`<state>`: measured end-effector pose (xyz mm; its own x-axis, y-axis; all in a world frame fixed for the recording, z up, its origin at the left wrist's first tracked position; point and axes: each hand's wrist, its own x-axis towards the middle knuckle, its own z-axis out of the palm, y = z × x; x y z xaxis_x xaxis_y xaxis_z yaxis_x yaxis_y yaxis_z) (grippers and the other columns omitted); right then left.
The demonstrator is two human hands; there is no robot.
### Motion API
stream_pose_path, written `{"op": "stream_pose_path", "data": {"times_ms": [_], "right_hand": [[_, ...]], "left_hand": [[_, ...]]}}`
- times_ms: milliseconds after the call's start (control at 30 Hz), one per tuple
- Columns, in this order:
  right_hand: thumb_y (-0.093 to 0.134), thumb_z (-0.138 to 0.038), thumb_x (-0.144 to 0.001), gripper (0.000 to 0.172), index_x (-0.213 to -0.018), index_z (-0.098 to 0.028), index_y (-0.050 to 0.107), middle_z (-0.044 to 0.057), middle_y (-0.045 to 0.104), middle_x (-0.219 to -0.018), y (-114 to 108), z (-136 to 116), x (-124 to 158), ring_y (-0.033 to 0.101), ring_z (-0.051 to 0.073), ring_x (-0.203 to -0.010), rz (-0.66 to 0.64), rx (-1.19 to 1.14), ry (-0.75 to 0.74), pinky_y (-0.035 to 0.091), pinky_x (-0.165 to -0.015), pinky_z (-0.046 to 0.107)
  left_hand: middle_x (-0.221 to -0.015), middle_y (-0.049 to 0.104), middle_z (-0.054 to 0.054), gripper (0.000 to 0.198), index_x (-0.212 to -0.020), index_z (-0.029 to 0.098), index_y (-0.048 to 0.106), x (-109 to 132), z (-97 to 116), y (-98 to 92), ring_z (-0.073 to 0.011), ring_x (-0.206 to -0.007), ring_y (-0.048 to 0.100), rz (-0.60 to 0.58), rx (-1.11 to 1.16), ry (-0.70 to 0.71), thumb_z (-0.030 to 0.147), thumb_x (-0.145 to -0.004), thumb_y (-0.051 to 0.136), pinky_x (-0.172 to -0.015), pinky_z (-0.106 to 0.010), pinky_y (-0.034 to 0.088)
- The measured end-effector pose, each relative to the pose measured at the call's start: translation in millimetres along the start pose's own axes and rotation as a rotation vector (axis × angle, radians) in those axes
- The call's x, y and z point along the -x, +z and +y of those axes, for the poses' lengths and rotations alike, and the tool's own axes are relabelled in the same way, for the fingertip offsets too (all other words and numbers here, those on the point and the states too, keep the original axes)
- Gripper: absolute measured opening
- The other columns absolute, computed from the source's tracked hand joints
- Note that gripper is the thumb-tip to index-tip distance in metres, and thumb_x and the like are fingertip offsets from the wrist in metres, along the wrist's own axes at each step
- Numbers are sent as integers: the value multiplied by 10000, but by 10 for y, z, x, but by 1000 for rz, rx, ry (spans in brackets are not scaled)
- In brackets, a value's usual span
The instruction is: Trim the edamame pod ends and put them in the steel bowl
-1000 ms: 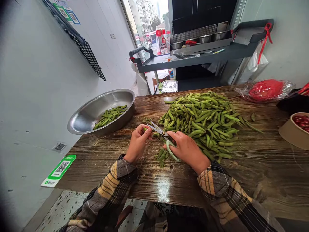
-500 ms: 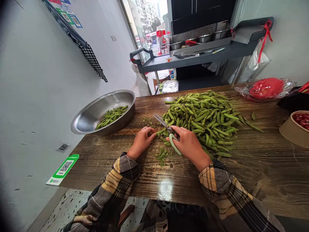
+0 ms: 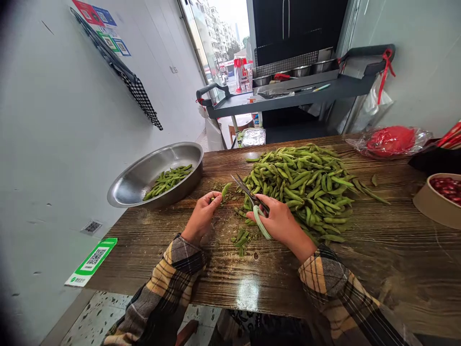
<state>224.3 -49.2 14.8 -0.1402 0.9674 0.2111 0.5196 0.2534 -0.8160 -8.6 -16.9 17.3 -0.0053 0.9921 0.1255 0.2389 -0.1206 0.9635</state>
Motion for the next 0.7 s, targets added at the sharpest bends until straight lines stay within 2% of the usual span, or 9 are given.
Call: {"op": "stream_pose_path", "data": {"times_ms": [100,233,533,633,700], "right_hand": [[664,-460,-743,618,-1257,-126,585,86,729,-934,-11,-17,-4,672,229,-821,-87,-52,66,518,-754,348],[670,-450,-740,622,-1275,-150,568,62,722,-929,-15,-25,8,666,214,-810,-152,-79,69,511,-749,334],[655,-454,-756,569,-1225,-135,615,61,713,-918,21,-24,22,648,211,-799,-161,-67,35,502,-741,328],[654,-470,-754,576,-1212,-122,631,76,719,-942,-4,-55,26,648,223,-805,-136,-30,37,500,-749,338],[656,-481,-752,590,-1215,-115,634,88,724,-965,-12,-72,32,652,233,-813,-140,-6,39,503,-749,345]], "left_hand": [[-581,454,41,328,-841,165,639,50,40,41,-85,-521,350,-32,88,-20,475,-741,672,-484,-215,272],[-587,466,37,309,-857,169,640,99,80,89,-89,-538,369,-80,62,-3,465,-768,651,-496,-213,294],[-713,565,3,259,-822,159,649,155,131,147,-103,-630,433,-160,-59,81,416,-800,624,-582,-223,343],[-674,559,4,300,-917,154,673,148,125,139,-97,-570,427,-142,-12,24,427,-823,590,-539,-222,340],[-735,593,-17,333,-999,153,679,140,124,124,-105,-596,474,-107,27,13,424,-842,565,-550,-224,366]]}}
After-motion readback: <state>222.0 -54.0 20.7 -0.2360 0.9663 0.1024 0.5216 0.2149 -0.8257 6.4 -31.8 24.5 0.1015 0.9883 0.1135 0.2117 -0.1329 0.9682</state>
